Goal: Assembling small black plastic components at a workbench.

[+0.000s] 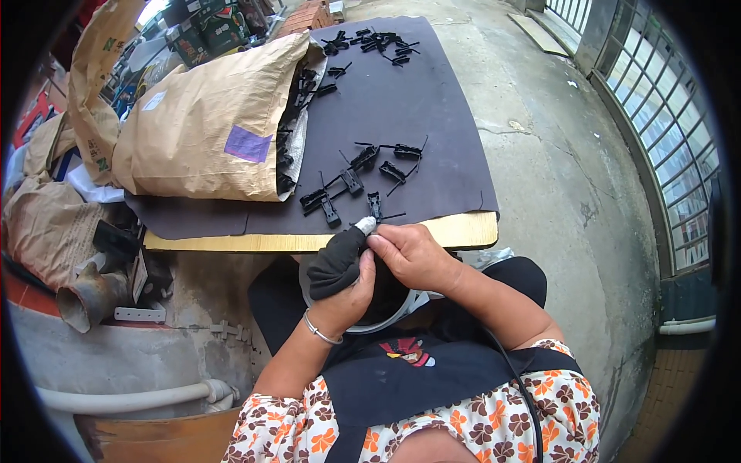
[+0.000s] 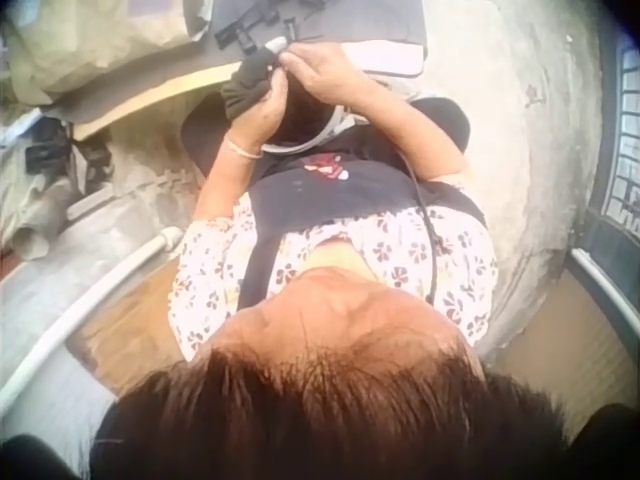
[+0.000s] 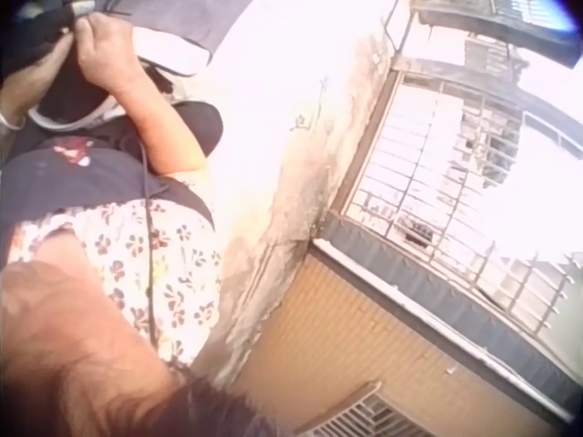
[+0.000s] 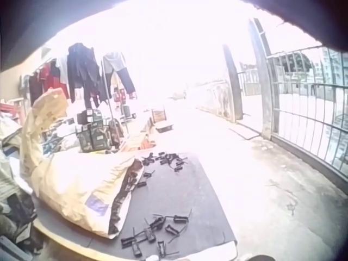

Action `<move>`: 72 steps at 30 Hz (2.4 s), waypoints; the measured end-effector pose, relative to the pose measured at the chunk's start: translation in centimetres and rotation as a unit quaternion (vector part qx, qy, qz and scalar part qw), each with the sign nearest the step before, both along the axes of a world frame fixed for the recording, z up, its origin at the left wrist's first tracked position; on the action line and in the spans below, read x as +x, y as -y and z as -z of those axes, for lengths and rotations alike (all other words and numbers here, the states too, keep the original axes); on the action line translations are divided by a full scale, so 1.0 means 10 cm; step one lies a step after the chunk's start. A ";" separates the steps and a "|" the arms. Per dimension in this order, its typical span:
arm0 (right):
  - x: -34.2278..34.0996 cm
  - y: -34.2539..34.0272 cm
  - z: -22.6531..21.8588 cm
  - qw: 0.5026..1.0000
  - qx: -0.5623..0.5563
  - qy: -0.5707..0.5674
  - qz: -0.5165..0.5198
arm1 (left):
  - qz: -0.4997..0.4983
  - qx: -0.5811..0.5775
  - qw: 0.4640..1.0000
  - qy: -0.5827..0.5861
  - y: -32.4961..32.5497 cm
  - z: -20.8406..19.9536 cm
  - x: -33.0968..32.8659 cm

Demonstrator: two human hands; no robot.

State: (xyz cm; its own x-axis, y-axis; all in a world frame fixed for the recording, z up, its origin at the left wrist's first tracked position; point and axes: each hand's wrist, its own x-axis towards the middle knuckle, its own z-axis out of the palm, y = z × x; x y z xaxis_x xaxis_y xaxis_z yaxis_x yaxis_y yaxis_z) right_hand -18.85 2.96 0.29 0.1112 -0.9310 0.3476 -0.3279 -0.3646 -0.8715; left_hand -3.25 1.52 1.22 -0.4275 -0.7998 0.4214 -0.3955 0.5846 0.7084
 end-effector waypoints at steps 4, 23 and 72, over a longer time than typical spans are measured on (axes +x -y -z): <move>0.06 -0.01 0.05 0.999 0.026 0.040 0.007 | -0.019 -0.067 0.998 0.001 -0.01 0.03 -0.01; -0.15 0.02 -0.05 0.995 0.010 0.094 -0.044 | 0.062 0.341 0.925 -0.157 0.06 -0.11 0.16; -0.19 -0.02 -0.01 0.936 -0.275 -0.219 -0.012 | -0.010 0.036 0.995 0.091 0.14 0.03 0.05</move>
